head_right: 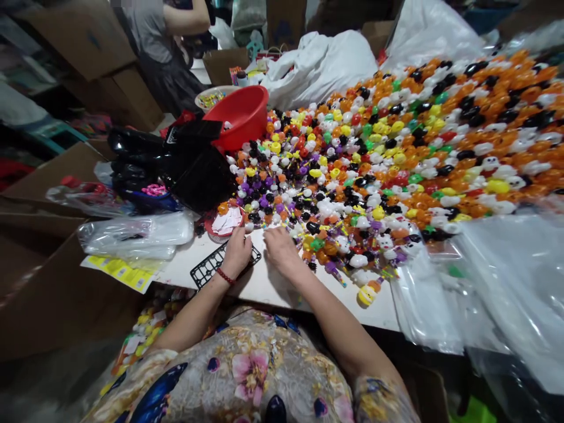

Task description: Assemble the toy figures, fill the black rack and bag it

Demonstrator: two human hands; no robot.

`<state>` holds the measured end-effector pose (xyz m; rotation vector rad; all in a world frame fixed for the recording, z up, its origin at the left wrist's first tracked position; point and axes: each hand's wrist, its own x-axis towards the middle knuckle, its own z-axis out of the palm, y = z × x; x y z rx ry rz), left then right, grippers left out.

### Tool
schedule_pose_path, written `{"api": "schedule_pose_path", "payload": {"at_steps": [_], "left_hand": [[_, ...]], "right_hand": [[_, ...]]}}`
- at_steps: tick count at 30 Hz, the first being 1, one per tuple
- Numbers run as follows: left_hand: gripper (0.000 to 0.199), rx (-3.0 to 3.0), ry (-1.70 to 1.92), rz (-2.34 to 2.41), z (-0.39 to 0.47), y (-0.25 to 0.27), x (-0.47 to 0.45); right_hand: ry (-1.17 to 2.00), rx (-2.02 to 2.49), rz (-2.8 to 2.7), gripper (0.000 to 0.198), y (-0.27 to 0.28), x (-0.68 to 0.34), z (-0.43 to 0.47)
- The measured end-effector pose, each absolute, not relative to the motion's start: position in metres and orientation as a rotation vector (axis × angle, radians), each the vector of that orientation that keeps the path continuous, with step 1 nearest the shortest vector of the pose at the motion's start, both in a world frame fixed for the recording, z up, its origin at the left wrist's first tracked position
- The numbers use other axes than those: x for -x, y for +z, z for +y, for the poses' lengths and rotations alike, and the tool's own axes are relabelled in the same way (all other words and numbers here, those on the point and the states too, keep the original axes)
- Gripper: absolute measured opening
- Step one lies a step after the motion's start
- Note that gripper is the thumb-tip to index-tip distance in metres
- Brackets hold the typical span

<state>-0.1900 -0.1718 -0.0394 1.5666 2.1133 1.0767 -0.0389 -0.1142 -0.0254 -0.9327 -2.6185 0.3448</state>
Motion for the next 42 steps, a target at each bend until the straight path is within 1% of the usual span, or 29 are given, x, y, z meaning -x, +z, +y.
{"api": "schedule_pose_path", "payload": {"at_steps": [3,6,8,10,13,15,17,20,23,25,28,34,38,42], "left_hand": [[0.032,-1.662,1.03,2.162,-0.157,-0.033,0.202],[0.036,-1.803,0.814,2.151,-0.138,-0.022,0.214],[0.034,-1.898,0.573,2.119,-0.124,-0.015,0.22],[0.026,-1.954,0.333,2.082,-0.111,-0.011,0.223],[0.015,-1.974,0.183,2.047,-0.099,-0.009,0.22],[0.015,-1.987,0.19,2.027,-0.097,-0.01,0.217],[0.019,-1.991,0.246,2.029,-0.1,-0.012,0.214],[0.022,-1.898,0.535,2.013,-0.112,-0.014,0.214],[0.027,-1.649,0.875,1.769,-0.135,-0.015,0.213],[0.032,-1.443,0.983,1.516,-0.154,-0.015,0.209],[0.042,-1.212,1.0,1.257,-0.181,-0.013,0.201],[0.049,-1.156,0.932,1.13,-0.205,-0.008,0.191],[0.05,-1.157,0.893,1.079,-0.207,-0.009,0.187],[0.053,-1.145,0.87,1.054,-0.21,-0.012,0.182]], "right_hand": [[0.316,0.93,-2.797,0.029,-0.034,0.088,-0.104],[0.302,0.963,-2.802,0.03,-0.041,0.112,-0.095],[0.301,1.007,-2.8,0.028,-0.045,0.114,-0.092],[0.302,1.064,-2.802,0.027,-0.046,0.108,-0.095],[0.295,1.144,-2.797,0.029,-0.043,0.089,-0.105],[0.306,1.197,-2.752,0.035,-0.039,0.071,-0.114],[0.392,1.236,-2.616,0.041,-0.036,0.052,-0.123],[0.584,1.183,-2.312,0.042,-0.033,0.024,-0.136],[0.712,1.096,-2.105,0.038,-0.029,0.003,-0.147],[0.762,1.073,-2.031,0.037,-0.026,-0.006,-0.154],[0.758,1.031,-2.025,0.035,-0.019,-0.015,-0.162],[0.737,0.951,-2.142,0.035,-0.011,-0.028,-0.172],[0.824,0.886,-2.141,0.033,-0.005,-0.036,-0.177],[1.01,0.892,-2.121,0.026,0.0,-0.039,-0.181]]}}
